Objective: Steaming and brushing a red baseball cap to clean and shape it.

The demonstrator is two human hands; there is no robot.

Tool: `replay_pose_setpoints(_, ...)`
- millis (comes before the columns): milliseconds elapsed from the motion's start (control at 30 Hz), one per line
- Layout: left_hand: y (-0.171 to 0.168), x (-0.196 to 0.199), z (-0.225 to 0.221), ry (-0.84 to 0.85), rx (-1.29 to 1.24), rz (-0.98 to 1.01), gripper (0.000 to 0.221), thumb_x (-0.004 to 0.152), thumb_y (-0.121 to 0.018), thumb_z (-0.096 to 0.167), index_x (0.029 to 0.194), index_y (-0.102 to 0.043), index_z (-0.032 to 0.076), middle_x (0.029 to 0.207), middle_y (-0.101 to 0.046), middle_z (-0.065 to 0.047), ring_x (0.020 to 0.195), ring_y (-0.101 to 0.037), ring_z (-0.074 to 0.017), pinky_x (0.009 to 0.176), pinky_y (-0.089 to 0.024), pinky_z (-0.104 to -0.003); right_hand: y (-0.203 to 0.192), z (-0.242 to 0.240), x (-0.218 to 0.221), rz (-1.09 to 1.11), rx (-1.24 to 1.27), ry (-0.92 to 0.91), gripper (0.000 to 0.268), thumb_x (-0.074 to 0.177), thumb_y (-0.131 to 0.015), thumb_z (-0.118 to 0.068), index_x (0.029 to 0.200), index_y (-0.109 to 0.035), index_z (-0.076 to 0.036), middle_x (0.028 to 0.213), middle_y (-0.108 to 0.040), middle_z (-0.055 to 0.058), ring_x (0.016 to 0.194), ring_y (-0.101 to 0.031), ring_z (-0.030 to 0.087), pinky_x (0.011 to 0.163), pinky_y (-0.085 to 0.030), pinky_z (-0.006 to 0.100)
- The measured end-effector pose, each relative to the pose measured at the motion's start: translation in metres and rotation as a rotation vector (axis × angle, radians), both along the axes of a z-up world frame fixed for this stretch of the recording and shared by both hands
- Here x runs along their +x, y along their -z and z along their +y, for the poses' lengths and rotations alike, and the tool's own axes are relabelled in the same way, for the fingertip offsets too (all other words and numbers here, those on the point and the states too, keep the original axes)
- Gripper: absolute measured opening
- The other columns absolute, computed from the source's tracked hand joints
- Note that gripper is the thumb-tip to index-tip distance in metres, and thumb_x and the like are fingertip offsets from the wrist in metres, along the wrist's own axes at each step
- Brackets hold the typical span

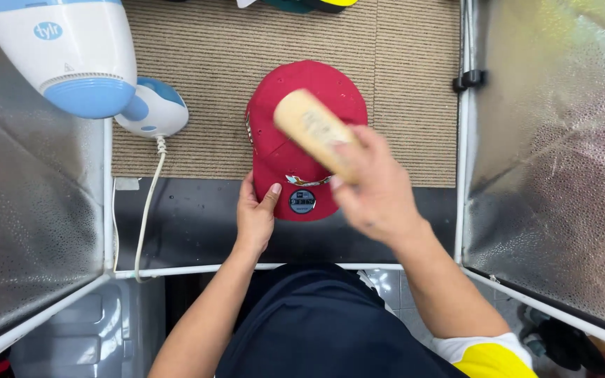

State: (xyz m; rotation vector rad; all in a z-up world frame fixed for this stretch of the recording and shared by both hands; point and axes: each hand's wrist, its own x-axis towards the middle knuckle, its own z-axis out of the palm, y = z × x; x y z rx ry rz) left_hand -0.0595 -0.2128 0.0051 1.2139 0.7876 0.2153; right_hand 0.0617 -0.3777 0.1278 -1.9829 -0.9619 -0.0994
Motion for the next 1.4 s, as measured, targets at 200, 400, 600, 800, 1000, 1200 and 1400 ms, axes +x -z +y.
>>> replay_pose_setpoints(200, 0.000, 0.000, -0.001, -0.011, -0.005, -0.010, 0.050, 0.098, -0.071, 0.016, 0.144, -0.052, 0.014, 0.120, -0.067, -0.010, 0.110, -0.062, -0.0213, 0.097, -0.053, -0.041, -0.004, 0.011, 0.041, -0.416, -0.531, 0.252, 0.034, 0.101, -0.062, -0.036, 0.132, -0.069, -0.025, 0.095, -0.057, 0.018, 0.071, -0.068, 0.042, 0.060, -0.057, 0.051)
replay_pose_setpoints(400, 0.005, 0.003, -0.002, -0.039, 0.026, 0.058, 0.056, 0.093, -0.071, 0.021, 0.145, -0.052, 0.010, 0.128, -0.069, -0.013, 0.116, -0.066, -0.0230, 0.101, -0.054, -0.039, 0.011, -0.028, 0.071, -0.092, -0.308, 0.345, 0.048, 0.110, -0.046, -0.037, 0.151, -0.056, -0.013, 0.109, -0.053, 0.027, 0.099, -0.058, 0.047, 0.084, -0.047, 0.051)
replay_pose_setpoints(600, -0.017, 0.006, -0.003, -0.009, 0.061, 0.018, 0.053, 0.099, -0.070, 0.015, 0.147, -0.050, 0.009, 0.126, -0.067, -0.018, 0.118, -0.062, -0.0276, 0.102, -0.050, -0.048, 0.019, -0.021, 0.039, -0.361, -0.511, 0.346, 0.040, 0.106, -0.054, -0.044, 0.141, -0.066, -0.030, 0.100, -0.056, 0.013, 0.076, -0.066, 0.037, 0.063, -0.056, 0.048)
replay_pose_setpoints(800, 0.003, 0.008, 0.006, -0.005, 0.099, 0.021, 0.051, 0.099, -0.070, 0.017, 0.146, -0.051, 0.010, 0.123, -0.068, -0.017, 0.115, -0.064, -0.0285, 0.100, -0.050, -0.048, -0.025, 0.000, 0.017, -0.312, -0.383, 0.207, 0.038, 0.105, -0.051, -0.044, 0.137, -0.065, -0.030, 0.103, -0.054, 0.016, 0.082, -0.067, 0.047, 0.073, -0.057, 0.051)
replay_pose_setpoints(1000, -0.009, 0.003, -0.003, -0.004, 0.114, 0.029, 0.048, 0.098, -0.072, 0.019, 0.143, -0.055, 0.014, 0.118, -0.069, -0.013, 0.111, -0.065, -0.0252, 0.098, -0.052, -0.045, 0.026, 0.005, 0.122, -0.203, -0.683, 0.290, 0.035, 0.101, -0.061, -0.050, 0.125, -0.067, -0.025, 0.090, -0.055, 0.014, 0.072, -0.071, 0.043, 0.058, -0.057, 0.053)
replay_pose_setpoints(1200, -0.012, 0.009, 0.005, 0.018, 0.130, 0.094, 0.057, 0.098, -0.071, 0.021, 0.150, -0.049, 0.009, 0.129, -0.066, -0.021, 0.122, -0.062, -0.0349, 0.103, -0.049, -0.051, -0.031, 0.026, 0.071, -0.296, -0.417, 0.063, 0.037, 0.109, -0.051, -0.043, 0.141, -0.065, -0.031, 0.106, -0.055, 0.016, 0.085, -0.068, 0.048, 0.069, -0.057, 0.053)
replay_pose_setpoints(1400, -0.013, 0.002, 0.005, 0.016, 0.032, 0.041, 0.057, 0.095, -0.069, 0.023, 0.148, -0.050, 0.011, 0.130, -0.068, -0.014, 0.119, -0.066, -0.0273, 0.101, -0.055, -0.043, -0.002, 0.015, 0.112, -0.206, -0.469, 0.150, 0.040, 0.111, -0.049, -0.041, 0.145, -0.062, -0.024, 0.104, -0.052, 0.015, 0.084, -0.063, 0.042, 0.066, -0.053, 0.054)
